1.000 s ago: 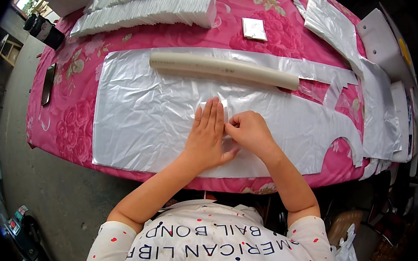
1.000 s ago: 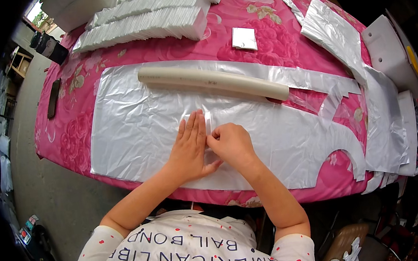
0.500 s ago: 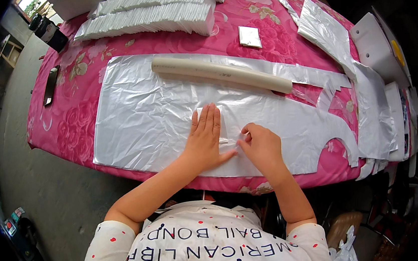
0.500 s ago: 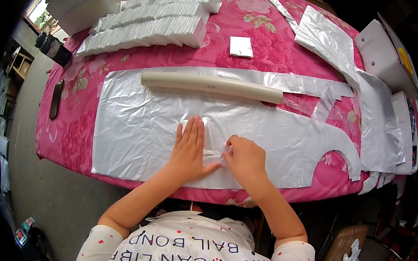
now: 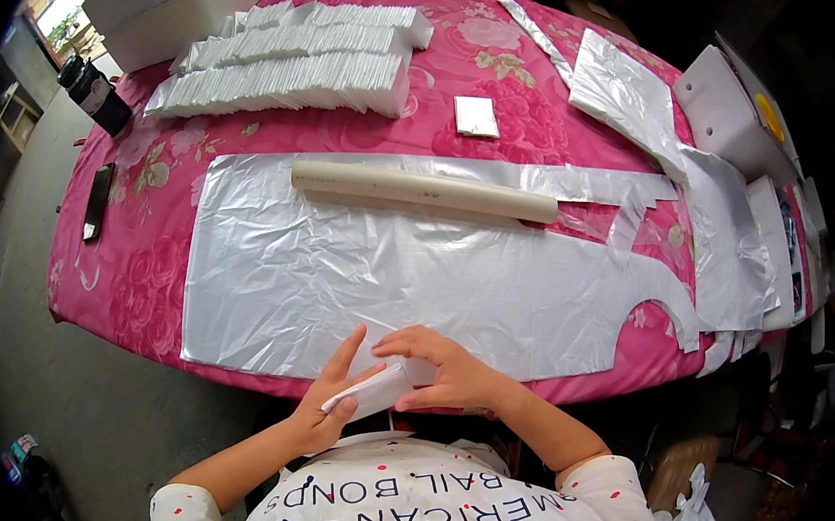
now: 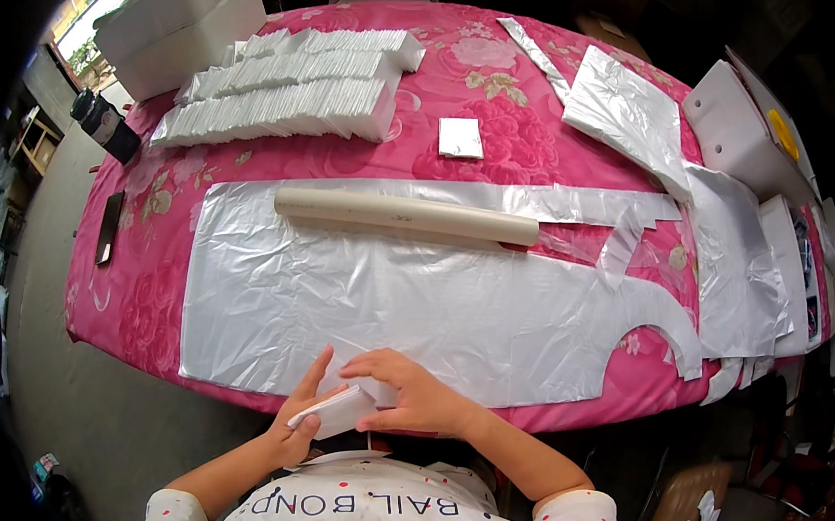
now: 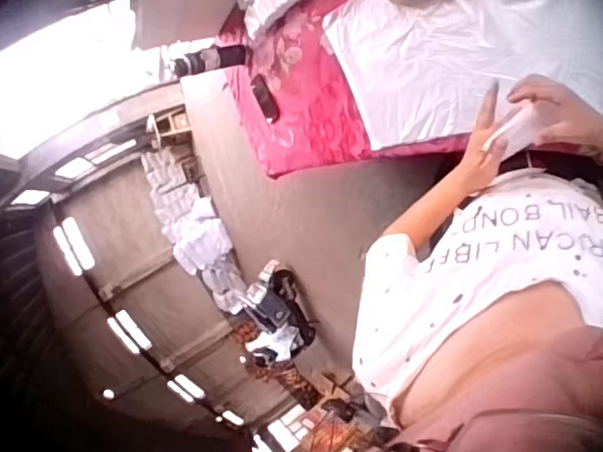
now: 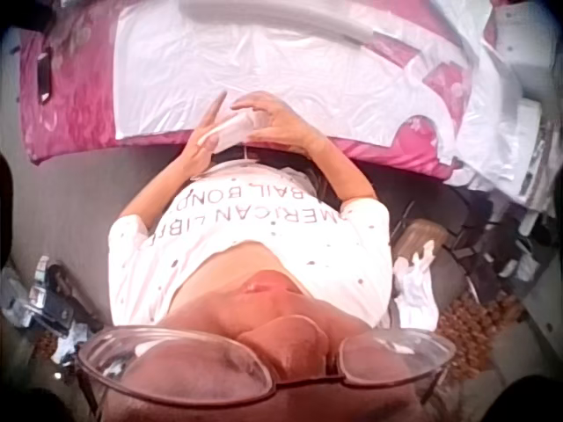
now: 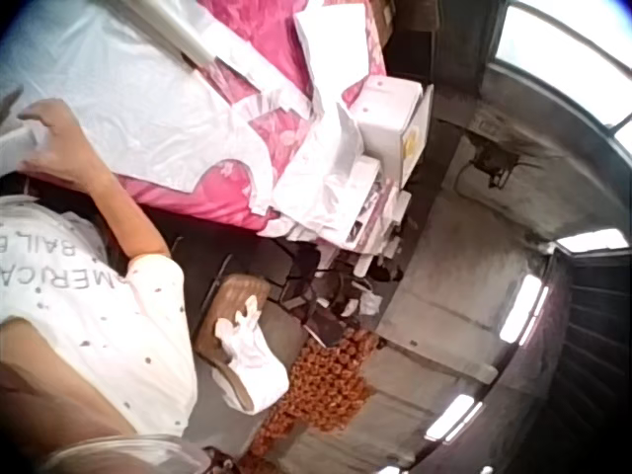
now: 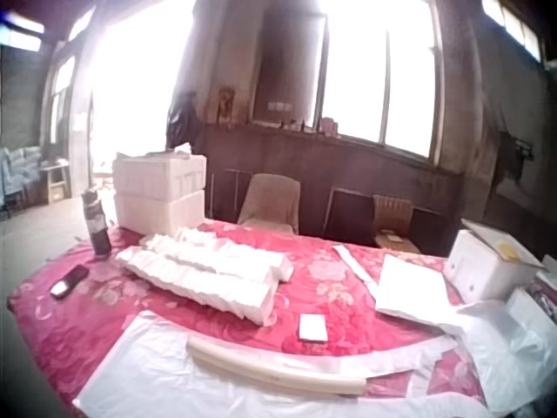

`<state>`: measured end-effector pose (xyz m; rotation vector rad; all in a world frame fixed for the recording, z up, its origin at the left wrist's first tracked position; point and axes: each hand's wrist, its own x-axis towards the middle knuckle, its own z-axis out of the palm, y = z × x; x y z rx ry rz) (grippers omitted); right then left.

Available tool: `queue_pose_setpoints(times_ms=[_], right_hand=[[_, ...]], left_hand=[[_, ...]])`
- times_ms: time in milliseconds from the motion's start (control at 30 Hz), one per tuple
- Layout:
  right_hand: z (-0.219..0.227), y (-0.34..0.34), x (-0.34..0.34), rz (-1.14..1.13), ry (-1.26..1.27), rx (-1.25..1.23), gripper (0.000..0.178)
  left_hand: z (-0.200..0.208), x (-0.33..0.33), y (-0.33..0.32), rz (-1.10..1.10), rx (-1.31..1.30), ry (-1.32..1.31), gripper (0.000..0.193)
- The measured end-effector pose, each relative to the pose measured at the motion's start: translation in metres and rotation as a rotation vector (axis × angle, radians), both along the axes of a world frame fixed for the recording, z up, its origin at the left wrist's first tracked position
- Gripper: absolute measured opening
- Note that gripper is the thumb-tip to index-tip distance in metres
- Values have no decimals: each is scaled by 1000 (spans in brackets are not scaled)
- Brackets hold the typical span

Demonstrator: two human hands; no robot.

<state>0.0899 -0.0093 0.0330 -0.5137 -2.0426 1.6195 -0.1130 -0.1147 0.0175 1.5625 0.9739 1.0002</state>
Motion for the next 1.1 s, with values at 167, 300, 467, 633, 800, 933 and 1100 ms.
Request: queue_pose_setpoints(times_ms=[167, 300, 467, 633, 800, 933, 1100], right_hand=[[4, 38, -18, -343, 102, 320, 21], [26, 159, -12, -778, 14, 1060, 26], [13, 284, 7, -930, -420, 1398, 18], [-8, 286, 16, -604, -600, 1069, 31], [6, 197, 27, -406, -448, 789, 47], [-4, 142, 65, -589, -637, 803, 43], [6, 51, 89, -382, -674, 458, 49]], left_hand=[[2, 13, 25, 276, 188, 78, 65], [-2, 6, 28, 395, 221, 177, 73], [-10, 8, 32, 314, 393, 353, 72], [-13, 2, 28, 297, 429, 376, 71], [-12, -6, 28, 245, 346, 435, 69], [-7, 10, 49, 29, 353, 355, 73], [-6, 48, 74, -13, 382, 514, 79]])
